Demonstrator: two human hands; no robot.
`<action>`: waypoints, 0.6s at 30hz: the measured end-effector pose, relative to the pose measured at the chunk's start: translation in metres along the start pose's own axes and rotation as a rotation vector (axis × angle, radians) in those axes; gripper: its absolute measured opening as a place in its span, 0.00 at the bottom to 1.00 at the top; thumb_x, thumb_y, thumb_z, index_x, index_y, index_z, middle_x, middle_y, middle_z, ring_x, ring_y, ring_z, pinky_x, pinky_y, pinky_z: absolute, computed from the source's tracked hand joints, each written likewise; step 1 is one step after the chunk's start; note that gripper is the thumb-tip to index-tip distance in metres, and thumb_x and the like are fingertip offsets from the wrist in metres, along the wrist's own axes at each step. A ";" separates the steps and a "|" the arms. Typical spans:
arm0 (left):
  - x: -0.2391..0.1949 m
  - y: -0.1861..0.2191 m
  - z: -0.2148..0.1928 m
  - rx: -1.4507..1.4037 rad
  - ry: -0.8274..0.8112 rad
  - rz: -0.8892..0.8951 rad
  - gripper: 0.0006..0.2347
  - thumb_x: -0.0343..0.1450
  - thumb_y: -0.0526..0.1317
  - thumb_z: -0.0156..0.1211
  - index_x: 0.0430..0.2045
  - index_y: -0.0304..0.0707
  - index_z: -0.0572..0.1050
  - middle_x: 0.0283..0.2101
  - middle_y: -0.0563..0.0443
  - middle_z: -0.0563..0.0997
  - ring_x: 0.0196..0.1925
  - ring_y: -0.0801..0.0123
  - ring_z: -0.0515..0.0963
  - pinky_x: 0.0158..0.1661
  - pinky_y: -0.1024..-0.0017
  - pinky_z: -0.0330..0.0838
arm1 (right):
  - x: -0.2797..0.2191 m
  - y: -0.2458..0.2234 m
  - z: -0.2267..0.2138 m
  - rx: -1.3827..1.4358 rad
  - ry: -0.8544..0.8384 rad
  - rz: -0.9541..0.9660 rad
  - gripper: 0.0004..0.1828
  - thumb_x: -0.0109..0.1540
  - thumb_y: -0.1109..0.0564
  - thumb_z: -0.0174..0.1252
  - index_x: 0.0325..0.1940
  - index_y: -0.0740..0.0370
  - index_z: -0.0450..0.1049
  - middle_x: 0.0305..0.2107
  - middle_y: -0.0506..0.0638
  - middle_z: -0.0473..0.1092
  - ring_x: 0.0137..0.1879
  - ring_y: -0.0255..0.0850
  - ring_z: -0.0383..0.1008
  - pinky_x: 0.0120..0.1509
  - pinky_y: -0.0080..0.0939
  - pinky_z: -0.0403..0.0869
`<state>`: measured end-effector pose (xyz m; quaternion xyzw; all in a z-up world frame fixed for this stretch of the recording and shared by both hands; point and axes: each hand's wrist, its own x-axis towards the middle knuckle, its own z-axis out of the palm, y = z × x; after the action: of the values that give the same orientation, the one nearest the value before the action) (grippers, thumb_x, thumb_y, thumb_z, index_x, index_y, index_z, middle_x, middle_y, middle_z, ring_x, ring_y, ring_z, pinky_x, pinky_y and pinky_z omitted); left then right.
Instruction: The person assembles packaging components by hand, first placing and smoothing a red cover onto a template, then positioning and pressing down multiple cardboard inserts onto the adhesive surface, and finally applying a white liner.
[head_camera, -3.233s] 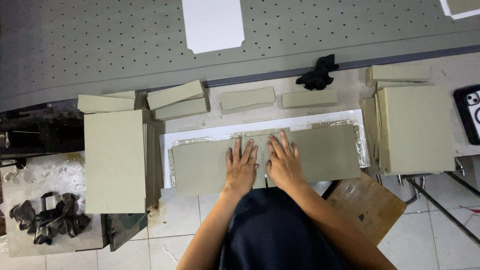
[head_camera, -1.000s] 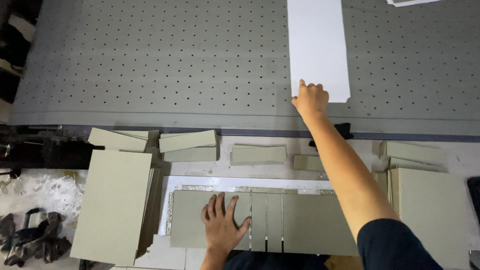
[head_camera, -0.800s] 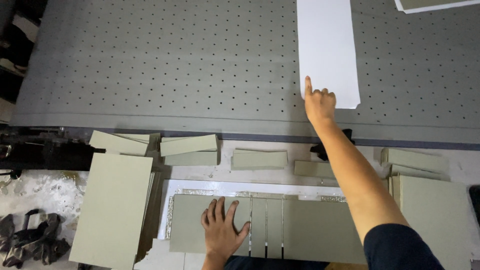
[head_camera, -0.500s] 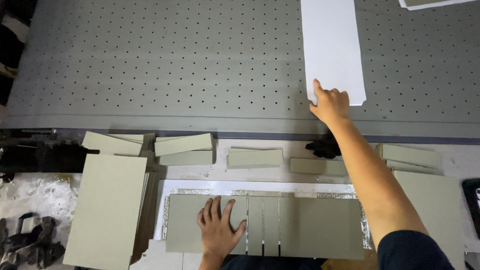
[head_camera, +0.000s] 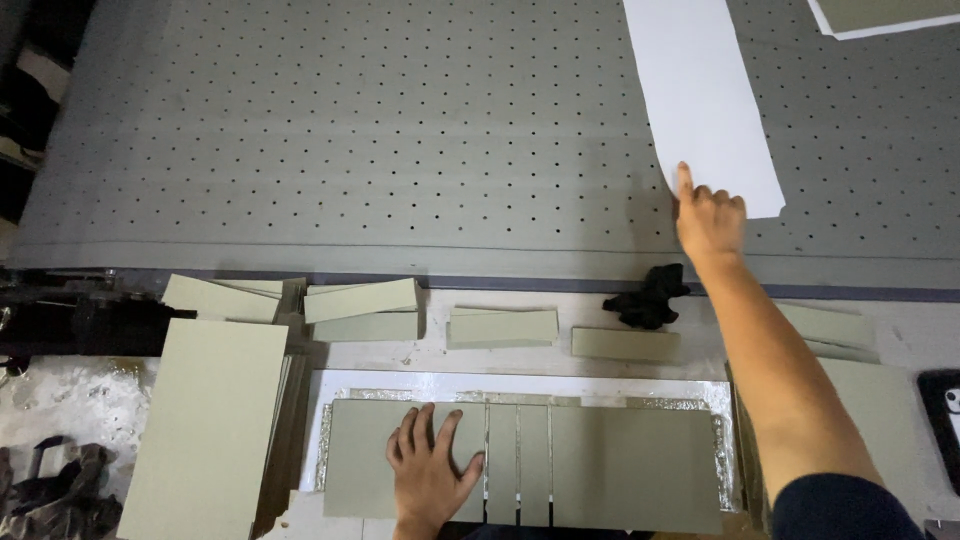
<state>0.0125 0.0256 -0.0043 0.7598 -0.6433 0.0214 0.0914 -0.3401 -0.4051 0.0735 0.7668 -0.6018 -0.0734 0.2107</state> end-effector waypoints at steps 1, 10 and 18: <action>0.000 -0.002 0.003 0.029 0.025 0.016 0.30 0.64 0.70 0.49 0.60 0.68 0.67 0.66 0.48 0.66 0.69 0.52 0.61 0.61 0.47 0.55 | -0.002 0.005 -0.019 0.038 -0.063 0.013 0.40 0.66 0.54 0.53 0.81 0.51 0.50 0.37 0.52 0.76 0.35 0.46 0.77 0.40 0.44 0.73; 0.001 -0.017 0.008 -0.024 -0.027 0.006 0.29 0.65 0.69 0.49 0.60 0.68 0.67 0.67 0.47 0.66 0.70 0.51 0.60 0.61 0.46 0.54 | -0.005 0.069 -0.012 0.128 0.410 -0.108 0.10 0.65 0.58 0.57 0.49 0.60 0.77 0.55 0.53 0.73 0.28 0.49 0.78 0.26 0.48 0.79; 0.012 -0.026 -0.005 -0.186 -0.292 -0.069 0.30 0.66 0.68 0.47 0.64 0.69 0.65 0.71 0.48 0.59 0.74 0.52 0.53 0.64 0.45 0.47 | -0.046 0.093 -0.074 -0.122 0.413 -0.107 0.16 0.58 0.60 0.65 0.48 0.46 0.82 0.38 0.41 0.78 0.39 0.40 0.76 0.46 0.42 0.70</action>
<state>0.0406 0.0190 -0.0002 0.7648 -0.6224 -0.1521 0.0674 -0.4086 -0.3612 0.1719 0.7821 -0.4989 0.0378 0.3714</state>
